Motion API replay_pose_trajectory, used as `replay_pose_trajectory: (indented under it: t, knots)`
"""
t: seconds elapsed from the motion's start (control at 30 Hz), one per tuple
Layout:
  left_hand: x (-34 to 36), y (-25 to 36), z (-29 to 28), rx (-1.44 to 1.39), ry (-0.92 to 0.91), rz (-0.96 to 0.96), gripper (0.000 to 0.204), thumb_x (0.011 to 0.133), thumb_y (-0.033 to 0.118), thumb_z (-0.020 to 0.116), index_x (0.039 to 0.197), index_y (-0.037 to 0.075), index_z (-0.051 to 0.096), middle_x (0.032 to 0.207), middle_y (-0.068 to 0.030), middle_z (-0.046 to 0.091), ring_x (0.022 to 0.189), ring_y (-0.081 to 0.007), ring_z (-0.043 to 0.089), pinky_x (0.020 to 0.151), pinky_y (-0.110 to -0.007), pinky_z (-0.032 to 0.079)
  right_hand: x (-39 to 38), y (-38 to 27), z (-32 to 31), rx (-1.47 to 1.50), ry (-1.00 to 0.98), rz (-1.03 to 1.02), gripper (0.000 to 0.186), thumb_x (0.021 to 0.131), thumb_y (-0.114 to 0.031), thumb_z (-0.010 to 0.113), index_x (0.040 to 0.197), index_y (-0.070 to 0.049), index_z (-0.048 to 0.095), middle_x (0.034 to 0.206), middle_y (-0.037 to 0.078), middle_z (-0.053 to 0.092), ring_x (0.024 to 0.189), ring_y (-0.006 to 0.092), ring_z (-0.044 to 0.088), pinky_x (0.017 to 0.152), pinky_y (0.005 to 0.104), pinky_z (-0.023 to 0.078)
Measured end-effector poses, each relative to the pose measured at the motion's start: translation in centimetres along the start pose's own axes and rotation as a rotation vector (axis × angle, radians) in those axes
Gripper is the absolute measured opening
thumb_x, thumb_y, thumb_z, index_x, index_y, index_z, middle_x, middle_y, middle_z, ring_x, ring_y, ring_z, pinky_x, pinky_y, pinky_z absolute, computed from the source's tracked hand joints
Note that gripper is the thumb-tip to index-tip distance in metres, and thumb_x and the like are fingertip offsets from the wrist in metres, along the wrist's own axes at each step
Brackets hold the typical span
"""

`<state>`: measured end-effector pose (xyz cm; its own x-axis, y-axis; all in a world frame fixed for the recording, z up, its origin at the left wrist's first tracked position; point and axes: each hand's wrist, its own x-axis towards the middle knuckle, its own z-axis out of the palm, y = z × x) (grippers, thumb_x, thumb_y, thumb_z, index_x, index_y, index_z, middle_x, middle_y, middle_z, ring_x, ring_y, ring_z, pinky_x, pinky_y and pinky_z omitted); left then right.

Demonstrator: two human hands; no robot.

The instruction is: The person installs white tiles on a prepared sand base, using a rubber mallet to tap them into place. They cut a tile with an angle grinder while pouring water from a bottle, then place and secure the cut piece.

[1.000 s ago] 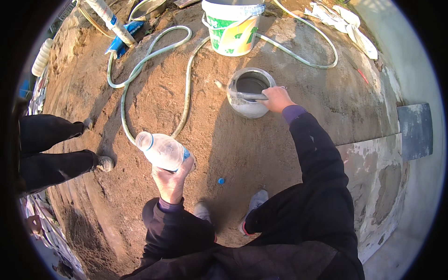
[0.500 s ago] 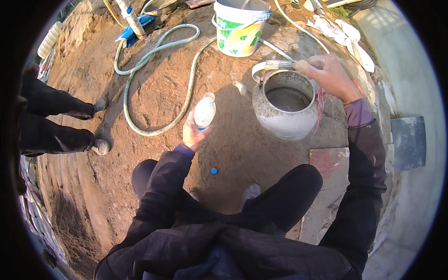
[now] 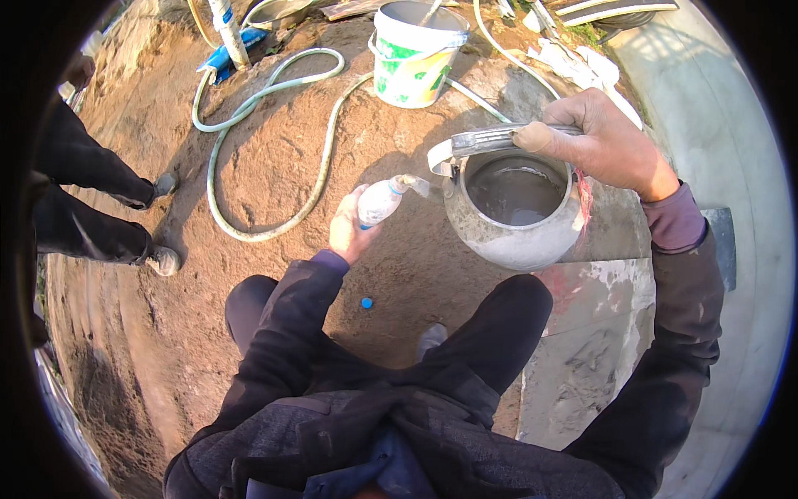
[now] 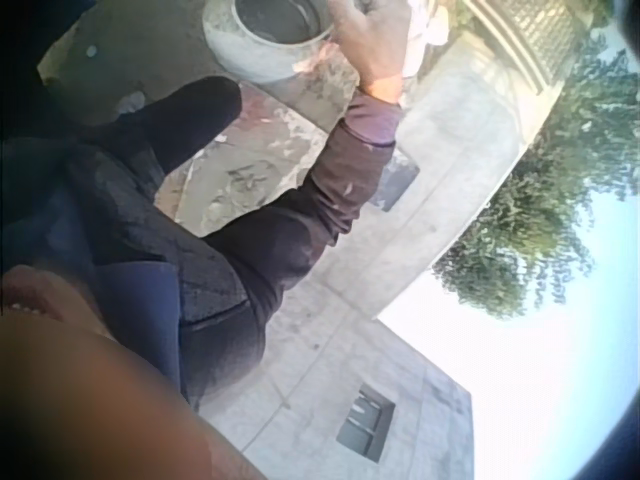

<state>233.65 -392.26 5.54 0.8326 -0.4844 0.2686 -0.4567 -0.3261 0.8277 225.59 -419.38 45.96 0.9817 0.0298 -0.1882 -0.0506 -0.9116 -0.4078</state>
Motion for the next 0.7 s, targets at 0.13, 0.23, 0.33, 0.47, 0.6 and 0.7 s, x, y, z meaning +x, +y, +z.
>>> replay_pose_trajectory:
  t: [0.13, 0.23, 0.33, 0.47, 0.6, 0.7]
  knots:
    - [-0.4, 0.0, -0.7, 0.033, 0.028, 0.029, 0.080, 0.075, 0.012, 0.084, 0.146, 0.001, 0.051, 0.124, -0.0238, 0.064, 0.118, -0.0412, 0.064, 0.102, -0.045, 0.051, 0.8, -1.8, 0.2, -0.087, -0.044, -0.002, 0.051, 0.097, -0.036, 0.076, 0.067, 0.000, 0.056, 0.060, -0.001, 0.040, 0.060, 0.0079, 0.037, 0.054, 0.0319, 0.031]
    - [-0.3, 0.2, -1.2, 0.102, 0.034, 0.048, 0.080, 0.073, 0.009, 0.083, 0.146, 0.001, 0.052, 0.123, -0.0236, 0.064, 0.116, -0.0420, 0.063, 0.101, -0.046, 0.051, 1.4, -3.6, 0.1, -0.205, -0.067, -0.071, 0.052, 0.095, -0.037, 0.078, 0.066, 0.002, 0.058, 0.057, 0.003, 0.039, 0.056, 0.0105, 0.037, 0.052, 0.0331, 0.032]
    - [0.0, 0.6, -1.6, 0.163, 0.068, 0.103, 0.079, 0.071, 0.007, 0.082, 0.145, 0.002, 0.053, 0.122, -0.0232, 0.064, 0.114, -0.0415, 0.063, 0.099, -0.047, 0.052, 2.0, -5.4, 0.2, -0.319, -0.059, -0.186, 0.059, 0.092, -0.044, 0.080, 0.066, 0.005, 0.058, 0.057, 0.011, 0.036, 0.053, 0.0194, 0.036, 0.051, 0.0378, 0.033]
    - [-0.1, 1.3, -1.9, 0.244, 0.063, 0.099, 0.075, 0.072, 0.010, 0.080, 0.143, 0.004, 0.056, 0.122, -0.0165, 0.066, 0.119, -0.0364, 0.061, 0.097, -0.047, 0.051, 2.8, -7.4, 0.6, -0.413, -0.099, -0.252, 0.064, 0.091, -0.049, 0.080, 0.065, 0.007, 0.058, 0.057, 0.017, 0.037, 0.052, 0.0293, 0.035, 0.051, 0.0421, 0.034]
    - [-0.3, 1.6, -1.9, 0.245, 0.037, 0.070, 0.076, 0.074, 0.013, 0.080, 0.145, 0.005, 0.054, 0.125, -0.0156, 0.065, 0.122, -0.0351, 0.060, 0.099, -0.049, 0.049, 3.1, -8.7, 0.9, -0.470, -0.117, -0.244, 0.066, 0.090, -0.050, 0.080, 0.065, 0.007, 0.058, 0.057, 0.018, 0.038, 0.053, 0.0316, 0.036, 0.052, 0.0428, 0.035]
    - [-0.2, 1.5, -2.0, 0.247, 0.007, 0.039, 0.077, 0.075, 0.014, 0.080, 0.146, 0.005, 0.053, 0.127, -0.0149, 0.064, 0.123, -0.0345, 0.060, 0.100, -0.049, 0.049, 3.3, -9.3, 1.0, -0.502, -0.122, -0.261, 0.066, 0.090, -0.051, 0.080, 0.066, 0.007, 0.058, 0.057, 0.020, 0.039, 0.053, 0.0337, 0.037, 0.052, 0.0439, 0.036]
